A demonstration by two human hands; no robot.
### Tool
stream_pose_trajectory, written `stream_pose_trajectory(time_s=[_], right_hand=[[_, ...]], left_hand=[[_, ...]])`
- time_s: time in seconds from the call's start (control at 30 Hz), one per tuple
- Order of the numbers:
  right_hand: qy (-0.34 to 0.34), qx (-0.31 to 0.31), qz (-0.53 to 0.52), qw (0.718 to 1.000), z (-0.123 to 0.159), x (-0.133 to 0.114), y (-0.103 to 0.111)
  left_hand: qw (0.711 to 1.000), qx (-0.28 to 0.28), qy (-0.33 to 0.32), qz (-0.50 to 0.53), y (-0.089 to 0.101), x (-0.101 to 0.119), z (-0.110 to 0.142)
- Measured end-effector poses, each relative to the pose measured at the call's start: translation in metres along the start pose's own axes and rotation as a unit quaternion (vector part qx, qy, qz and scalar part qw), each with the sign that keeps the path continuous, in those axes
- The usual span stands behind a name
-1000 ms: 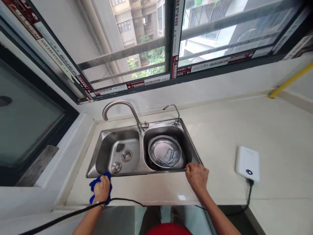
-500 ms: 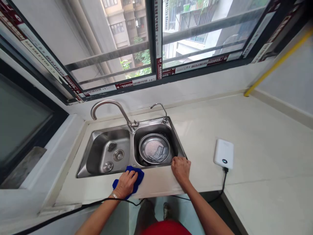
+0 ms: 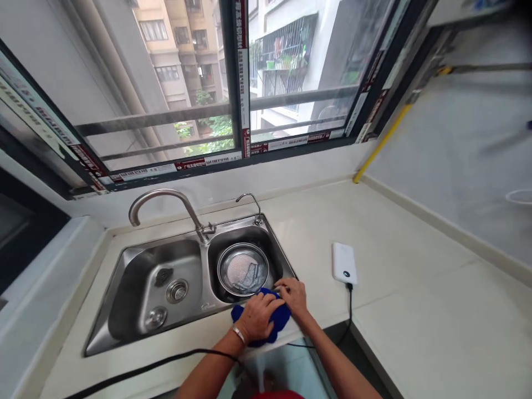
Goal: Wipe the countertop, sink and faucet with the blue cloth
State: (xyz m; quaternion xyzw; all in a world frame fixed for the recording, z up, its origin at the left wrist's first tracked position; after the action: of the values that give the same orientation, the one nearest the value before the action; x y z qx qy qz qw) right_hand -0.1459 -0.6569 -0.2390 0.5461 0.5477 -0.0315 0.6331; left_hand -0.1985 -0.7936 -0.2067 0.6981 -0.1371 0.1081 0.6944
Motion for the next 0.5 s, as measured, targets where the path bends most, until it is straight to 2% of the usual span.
stream_pose_trajectory(time_s=[0.1,0.17,0.23,0.33,0.37,0.43,0.5], right_hand=[[-0.050,0.028,-0.126,0.990,0.004,0.010,0.018],[-0.070,0.052,-0.132,0.987,0.015,0.004,0.023],[-0.029,0.065,-0.090,0.993,0.031,-0.018,0.021],[0.096,0.036,-0.008,0.995,0.059,-0.063,0.000],[0.123,0.014,0.019,0.992,0.066,-0.075,-0.008],[0.136,-0.036,0.068,0.988,0.073,-0.087,-0.023],[0.113,-0.086,0.104,0.984,0.071,-0.091,-0.032]], left_hand=[[0.986,0.039,0.023,0.162,0.005,-0.013,0.004],[0.968,0.041,0.031,0.246,0.004,-0.025,0.014],[0.945,0.040,0.039,0.322,0.003,-0.038,0.026],[0.906,0.054,0.048,0.418,0.002,-0.052,0.045],[0.897,0.071,0.060,0.433,0.002,-0.058,0.054],[0.894,0.139,0.113,0.411,0.002,-0.077,0.079],[0.908,0.230,0.186,0.296,0.005,-0.099,0.116]])
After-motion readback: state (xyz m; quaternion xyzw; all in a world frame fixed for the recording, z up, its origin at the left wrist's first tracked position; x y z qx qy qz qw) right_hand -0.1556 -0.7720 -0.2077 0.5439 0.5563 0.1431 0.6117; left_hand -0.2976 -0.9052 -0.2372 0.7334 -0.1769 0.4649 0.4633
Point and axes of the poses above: each hand's wrist, its own z-axis away from the middle knuckle, its own y-axis out of the back of the hand, x = y × z, the point moved 9 cm from there along -z, towards the middle knuckle, and after that the axes turned 3 degrees about -x, right-handed, at the moved point
